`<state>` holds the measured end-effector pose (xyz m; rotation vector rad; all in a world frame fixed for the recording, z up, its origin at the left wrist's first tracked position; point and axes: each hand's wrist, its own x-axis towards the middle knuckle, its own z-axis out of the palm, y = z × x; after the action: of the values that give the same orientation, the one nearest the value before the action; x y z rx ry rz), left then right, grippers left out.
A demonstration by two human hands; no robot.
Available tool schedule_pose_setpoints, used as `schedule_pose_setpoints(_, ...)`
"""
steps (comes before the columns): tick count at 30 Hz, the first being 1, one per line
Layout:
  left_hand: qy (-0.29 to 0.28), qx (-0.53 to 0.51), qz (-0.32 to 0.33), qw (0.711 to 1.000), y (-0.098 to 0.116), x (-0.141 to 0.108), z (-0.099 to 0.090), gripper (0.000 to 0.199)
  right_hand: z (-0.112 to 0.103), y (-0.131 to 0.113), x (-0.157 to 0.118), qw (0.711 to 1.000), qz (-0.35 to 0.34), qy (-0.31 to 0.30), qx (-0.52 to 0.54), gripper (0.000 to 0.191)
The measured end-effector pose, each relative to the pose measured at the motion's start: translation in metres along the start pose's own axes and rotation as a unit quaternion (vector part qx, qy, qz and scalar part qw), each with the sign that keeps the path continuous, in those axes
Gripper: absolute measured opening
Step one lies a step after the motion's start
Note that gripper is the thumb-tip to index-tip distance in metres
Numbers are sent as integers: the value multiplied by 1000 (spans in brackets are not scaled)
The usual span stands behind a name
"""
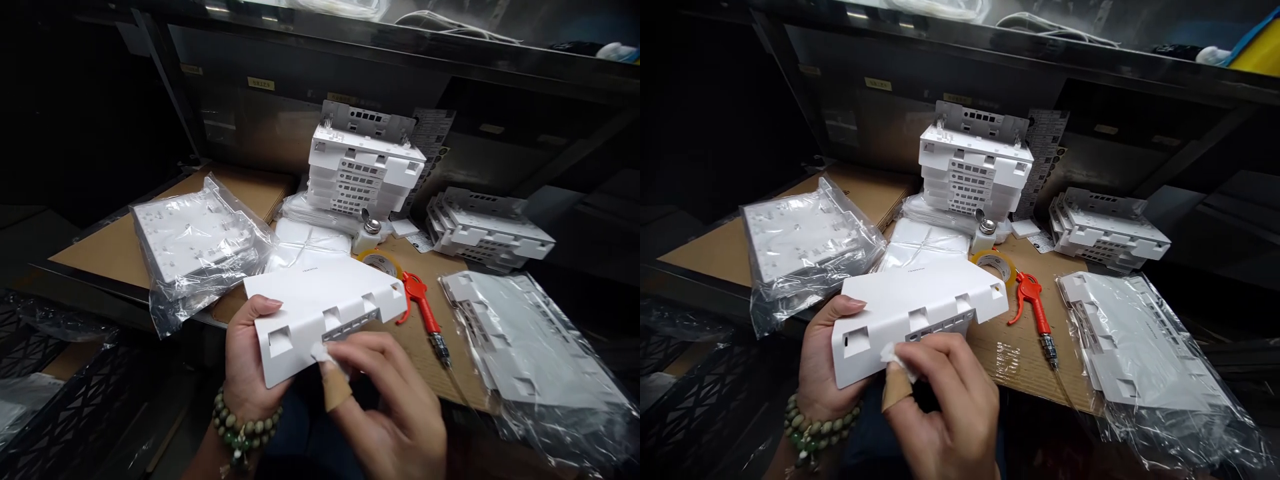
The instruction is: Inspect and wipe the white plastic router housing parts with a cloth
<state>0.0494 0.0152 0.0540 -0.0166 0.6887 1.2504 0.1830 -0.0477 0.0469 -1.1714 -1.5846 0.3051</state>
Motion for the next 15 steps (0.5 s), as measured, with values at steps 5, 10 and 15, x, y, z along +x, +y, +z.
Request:
schedule_pose_setpoints(5, 0, -13, 16, 1000, -7, -4, 2, 64, 19, -4, -2, 999, -28, 25, -11, 16)
schedule_pose_setpoints(10, -7, -13, 22, 1000, -6, -4, 2, 69, 24, -2, -5, 999, -36, 21, -8, 17)
schedule_pose_setpoints(15, -16, -6, 10, 1000, -6, -4, -1, 61, 21, -6, -4, 998, -43, 27, 32, 19)
